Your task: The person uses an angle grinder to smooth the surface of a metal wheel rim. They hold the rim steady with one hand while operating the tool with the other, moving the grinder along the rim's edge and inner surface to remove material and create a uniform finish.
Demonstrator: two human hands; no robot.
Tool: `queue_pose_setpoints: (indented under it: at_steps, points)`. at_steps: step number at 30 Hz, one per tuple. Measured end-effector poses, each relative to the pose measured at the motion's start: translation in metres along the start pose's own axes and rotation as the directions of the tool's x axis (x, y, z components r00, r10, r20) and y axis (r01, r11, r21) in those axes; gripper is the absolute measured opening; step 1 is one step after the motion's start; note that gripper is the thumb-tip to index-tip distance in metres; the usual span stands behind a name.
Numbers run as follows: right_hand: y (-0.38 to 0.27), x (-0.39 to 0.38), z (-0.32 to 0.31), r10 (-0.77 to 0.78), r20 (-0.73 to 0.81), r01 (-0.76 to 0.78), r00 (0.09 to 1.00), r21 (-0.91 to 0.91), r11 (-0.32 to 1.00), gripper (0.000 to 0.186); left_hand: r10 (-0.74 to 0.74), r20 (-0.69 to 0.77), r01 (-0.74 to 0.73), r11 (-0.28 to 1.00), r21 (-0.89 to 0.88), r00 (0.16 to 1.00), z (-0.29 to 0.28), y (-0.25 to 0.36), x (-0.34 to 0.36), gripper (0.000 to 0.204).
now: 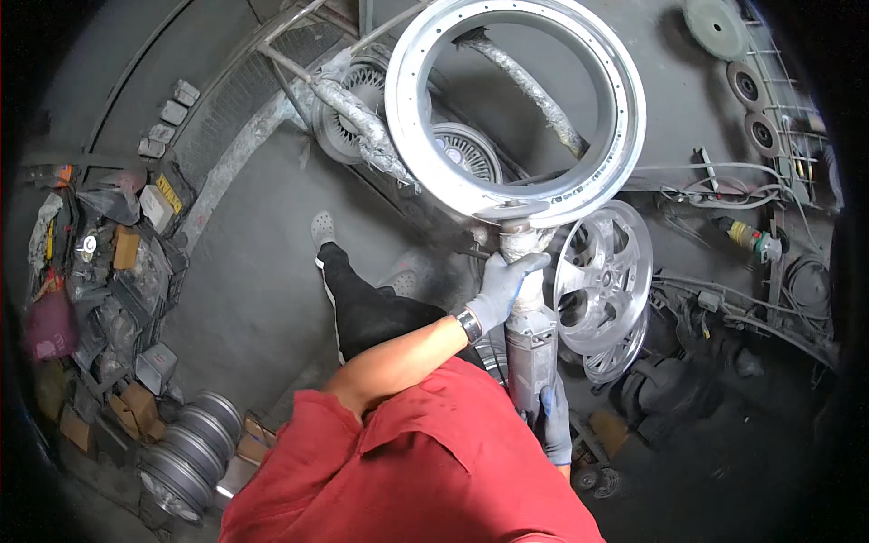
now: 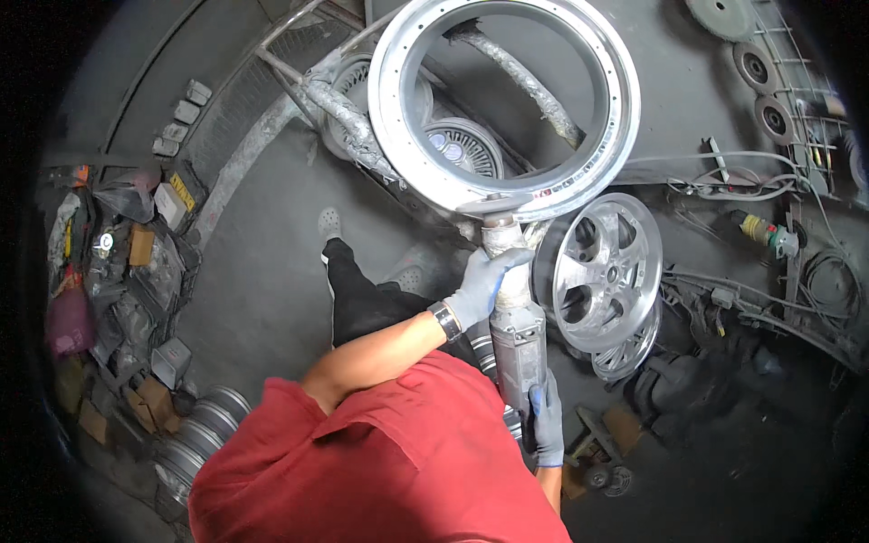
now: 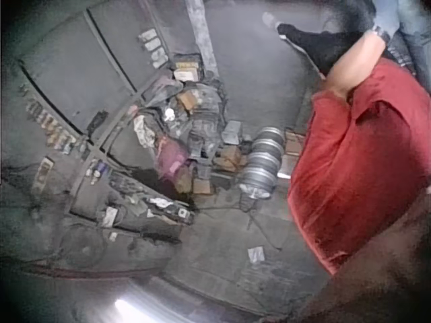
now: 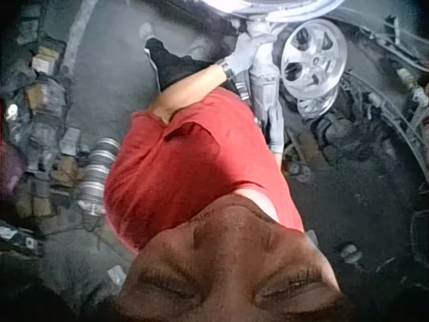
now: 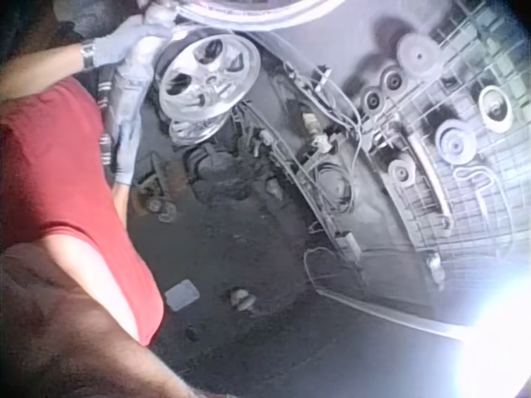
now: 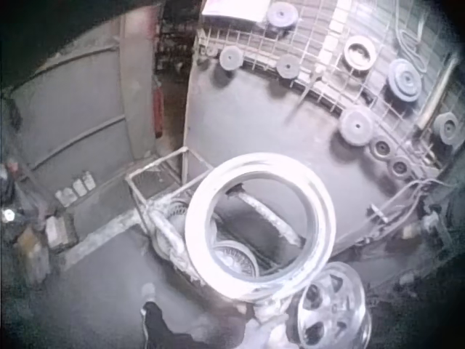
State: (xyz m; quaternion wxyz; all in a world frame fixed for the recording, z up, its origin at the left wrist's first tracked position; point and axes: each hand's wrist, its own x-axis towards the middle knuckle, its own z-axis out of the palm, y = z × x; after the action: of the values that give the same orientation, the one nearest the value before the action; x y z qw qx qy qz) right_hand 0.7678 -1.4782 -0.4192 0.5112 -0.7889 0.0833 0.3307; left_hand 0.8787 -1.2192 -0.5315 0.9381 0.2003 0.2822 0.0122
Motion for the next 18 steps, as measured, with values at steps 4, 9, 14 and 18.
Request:
queue_pose_setpoints:
  at_steps: [4,9,14,18]
  points:
    - [-0.002,-0.001,0.01,-0.018,0.014,0.018,1.0,-0.038,0.999,0.078,0.005,-0.023,-0.004,0.999,0.042,1.0,0.005,0.01,-0.007,0.037]
    - [0.003,0.009,0.032,-0.026,0.098,0.036,0.995,-0.106,0.994,0.076,0.015,-0.042,-0.012,0.996,0.084,0.999,-0.016,0.041,-0.011,0.033]
    - [0.007,0.016,0.068,0.066,0.106,-0.073,0.992,0.063,0.995,0.076,0.051,-0.108,-0.035,0.989,0.144,0.993,-0.038,0.064,-0.001,0.035]
    - [-0.009,0.023,0.103,0.036,0.14,-0.062,0.99,0.183,0.981,0.073,0.052,-0.122,-0.029,0.983,0.179,0.991,-0.045,0.096,-0.003,0.04]
